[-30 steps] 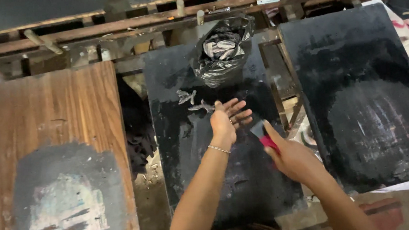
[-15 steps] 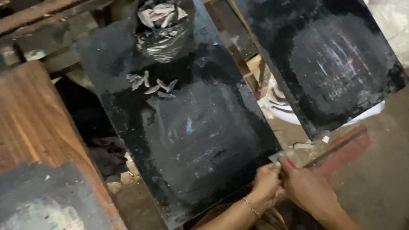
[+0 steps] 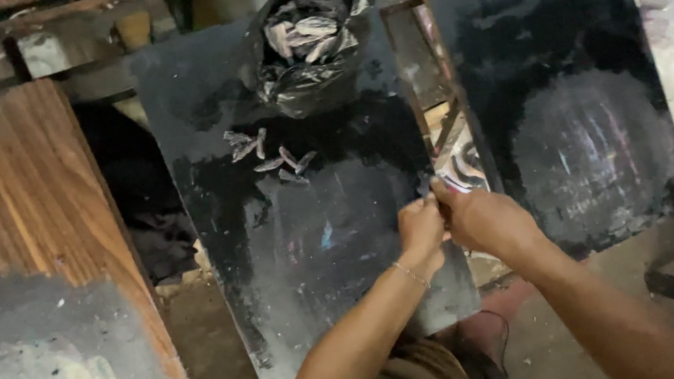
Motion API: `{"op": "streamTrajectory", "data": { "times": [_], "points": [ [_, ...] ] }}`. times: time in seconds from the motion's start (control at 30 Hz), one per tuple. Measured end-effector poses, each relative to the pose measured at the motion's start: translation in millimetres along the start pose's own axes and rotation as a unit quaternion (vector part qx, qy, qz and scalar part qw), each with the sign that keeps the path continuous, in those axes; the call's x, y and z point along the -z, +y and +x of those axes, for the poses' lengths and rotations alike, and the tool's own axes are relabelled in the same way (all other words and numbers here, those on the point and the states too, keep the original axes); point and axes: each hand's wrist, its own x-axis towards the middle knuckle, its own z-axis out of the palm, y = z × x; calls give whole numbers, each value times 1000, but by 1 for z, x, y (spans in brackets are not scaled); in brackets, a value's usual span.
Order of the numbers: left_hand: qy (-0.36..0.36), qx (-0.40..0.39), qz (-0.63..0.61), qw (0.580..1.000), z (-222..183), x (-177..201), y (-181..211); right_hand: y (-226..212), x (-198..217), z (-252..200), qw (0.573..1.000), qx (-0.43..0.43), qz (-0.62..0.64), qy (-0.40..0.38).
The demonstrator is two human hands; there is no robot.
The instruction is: Scraping residue or dried ink off wooden and black boards using a hand scraper.
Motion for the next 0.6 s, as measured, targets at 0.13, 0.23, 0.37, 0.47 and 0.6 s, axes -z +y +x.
{"op": "streamTrajectory", "data": {
  "times": [0.13, 0.23, 0.37, 0.47, 0.6],
  "points": [
    [55, -76, -58, 994, 29, 26, 56, -16, 21, 32, 995, 65, -13, 78],
    [-11, -112, 10, 994, -27, 82, 145, -26, 37, 46, 979, 151, -5, 135],
    [99, -301, 323, 892, -85, 176, 219, -31, 49, 39, 963, 235, 11, 136],
    [286, -445, 444, 723, -50, 224, 238, -42, 45, 45, 960, 221, -78, 152],
    [284, -484, 574, 597, -17, 228, 246, -74, 68, 44, 932, 275, -156, 178]
  ]
}}
